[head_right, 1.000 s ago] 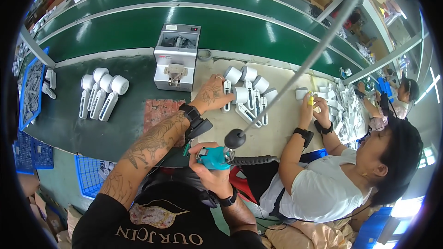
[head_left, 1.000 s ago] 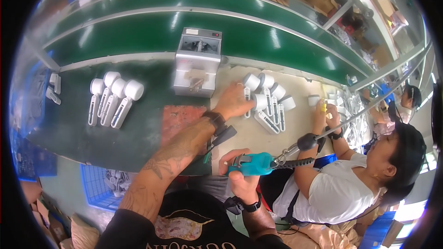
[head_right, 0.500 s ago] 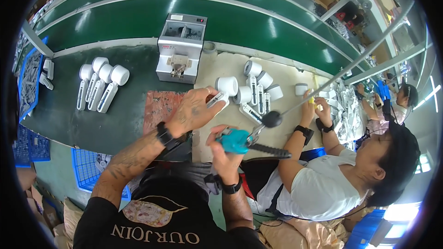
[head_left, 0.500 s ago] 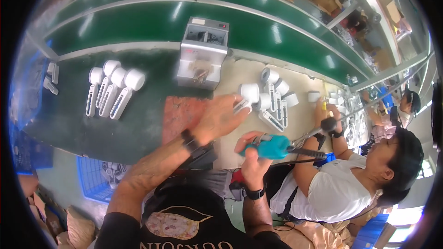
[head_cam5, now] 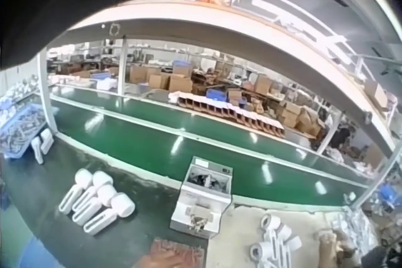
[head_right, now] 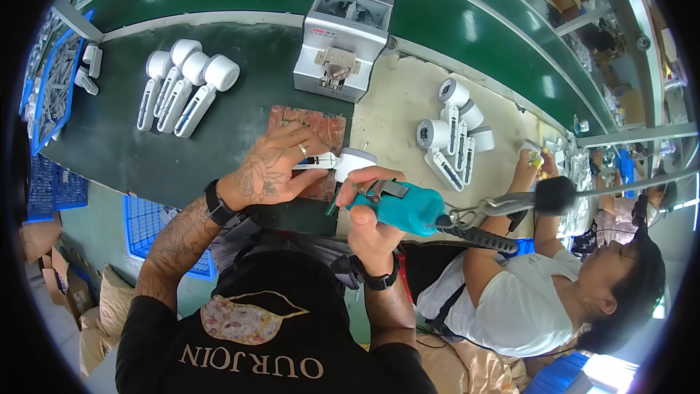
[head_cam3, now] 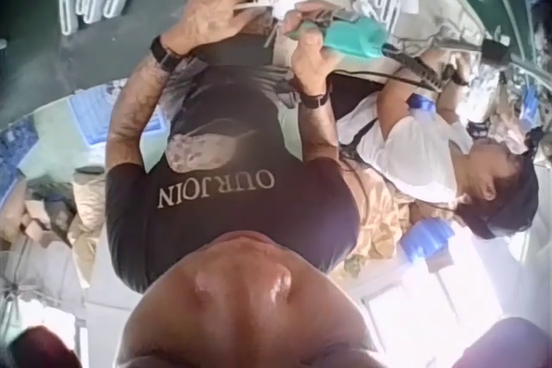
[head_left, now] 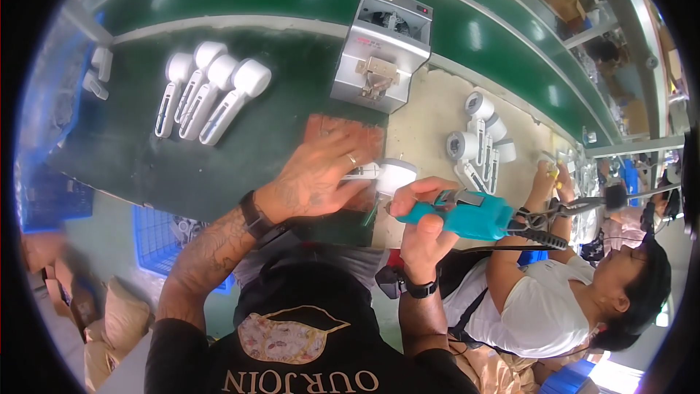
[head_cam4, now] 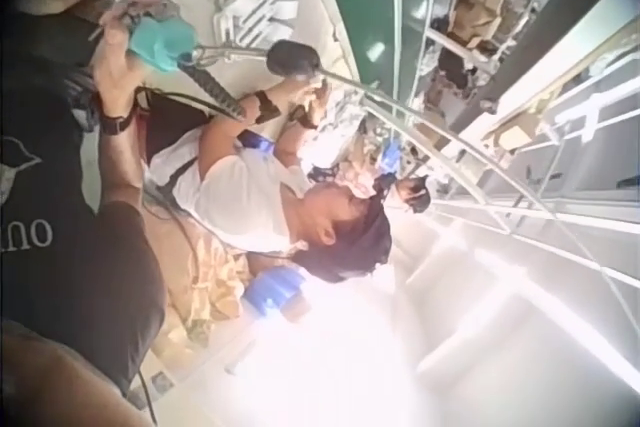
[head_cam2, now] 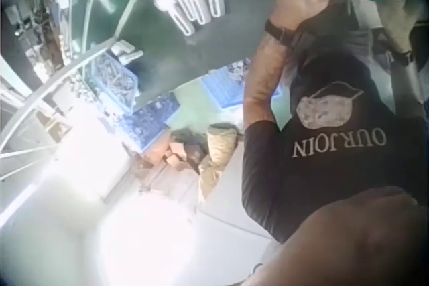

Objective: The person assembles handheld fans by prying open the casing with a screwdriver and then using a power tool to drive a screw into the handle. They then set the fan aside and repeat the process with another component.

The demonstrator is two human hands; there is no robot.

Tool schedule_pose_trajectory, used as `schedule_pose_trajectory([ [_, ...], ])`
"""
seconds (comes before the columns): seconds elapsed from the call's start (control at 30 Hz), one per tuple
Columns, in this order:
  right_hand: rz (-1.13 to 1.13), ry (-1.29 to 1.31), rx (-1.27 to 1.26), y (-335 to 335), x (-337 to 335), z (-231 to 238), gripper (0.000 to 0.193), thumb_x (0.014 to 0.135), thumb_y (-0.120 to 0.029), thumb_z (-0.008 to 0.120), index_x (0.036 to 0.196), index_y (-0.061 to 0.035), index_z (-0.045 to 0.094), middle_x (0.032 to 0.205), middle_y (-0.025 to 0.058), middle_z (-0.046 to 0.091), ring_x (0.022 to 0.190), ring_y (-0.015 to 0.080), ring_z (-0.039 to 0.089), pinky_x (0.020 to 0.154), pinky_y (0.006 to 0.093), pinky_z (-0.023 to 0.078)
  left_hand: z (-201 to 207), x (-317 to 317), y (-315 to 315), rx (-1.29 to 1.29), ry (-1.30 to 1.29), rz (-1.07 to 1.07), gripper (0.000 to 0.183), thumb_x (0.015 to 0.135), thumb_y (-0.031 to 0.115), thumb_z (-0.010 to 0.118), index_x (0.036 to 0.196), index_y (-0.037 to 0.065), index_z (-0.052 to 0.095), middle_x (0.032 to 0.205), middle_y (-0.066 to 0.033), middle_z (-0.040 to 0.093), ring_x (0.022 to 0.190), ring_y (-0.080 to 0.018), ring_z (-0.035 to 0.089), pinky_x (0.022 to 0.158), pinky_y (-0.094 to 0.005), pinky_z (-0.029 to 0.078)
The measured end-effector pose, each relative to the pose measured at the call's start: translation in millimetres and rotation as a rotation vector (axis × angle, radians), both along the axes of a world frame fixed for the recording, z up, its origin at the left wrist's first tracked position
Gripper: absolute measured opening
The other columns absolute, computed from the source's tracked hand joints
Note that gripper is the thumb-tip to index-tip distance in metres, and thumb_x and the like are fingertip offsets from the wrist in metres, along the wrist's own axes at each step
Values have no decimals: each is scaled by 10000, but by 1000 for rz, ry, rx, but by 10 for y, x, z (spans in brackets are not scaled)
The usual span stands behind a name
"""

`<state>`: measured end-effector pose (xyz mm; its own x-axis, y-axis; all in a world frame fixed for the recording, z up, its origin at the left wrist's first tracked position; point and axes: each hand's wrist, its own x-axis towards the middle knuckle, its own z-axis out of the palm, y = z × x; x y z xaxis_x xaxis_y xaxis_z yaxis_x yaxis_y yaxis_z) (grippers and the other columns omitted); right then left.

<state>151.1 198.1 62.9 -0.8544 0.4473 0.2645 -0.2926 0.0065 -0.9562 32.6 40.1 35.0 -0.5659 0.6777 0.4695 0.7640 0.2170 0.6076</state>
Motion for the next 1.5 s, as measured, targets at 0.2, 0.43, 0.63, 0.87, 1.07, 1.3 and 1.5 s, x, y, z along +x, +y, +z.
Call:
schedule_pose_trajectory([
  [0.2,43,123,-31,-91,-321,153,743,901,-670,674,1128,23,531,730,92,571,633,210,567,600,355,472,-100,-46,-55,-6,8,-69,316,781,149,785,1071,56,699,1040,-105,682,979,-323,627,875,-436,520],
  [0.43,28,186,-19,-131,-535,82,716,956,-665,603,1155,19,526,708,81,545,637,202,546,599,360,458,-115,-72,-40,9,79,-42,376,786,269,801,1082,66,691,1087,-111,678,1001,-314,625,902,-433,525],
  [0.63,32,170,9,-147,-570,69,708,965,-662,591,1149,18,519,700,78,532,624,202,542,590,360,456,-165,-78,-53,-1,84,-38,404,797,305,812,1095,67,676,1051,-103,670,993,-307,618,884,-440,518],
  [0.87,55,189,-2,-135,-544,70,690,973,-652,587,1140,14,519,698,76,527,614,196,530,579,359,448,-185,-63,-45,13,38,-9,390,792,295,814,1075,73,663,1013,-84,663,967,-291,612,864,-439,513],
  [1.07,61,180,0,-142,-557,54,693,965,-653,600,1134,14,524,696,75,529,613,197,533,580,356,446,-171,-63,-40,37,35,-5,375,784,282,819,1052,69,665,993,-77,665,940,-289,612,841,-432,518],
  [1.3,82,177,9,-133,-562,66,700,949,-648,630,1135,19,529,688,73,532,602,194,534,570,355,449,-186,-66,-30,38,47,-32,345,791,273,820,1027,56,693,1015,-95,678,950,-303,619,853,-441,519],
  [1.5,87,183,10,-116,-572,42,698,956,-640,624,1148,23,526,671,71,525,587,191,527,560,348,451,-240,-67,-24,42,10,-64,348,803,290,812,1031,50,704,1056,-119,685,1004,-318,627,874,-452,517],
])
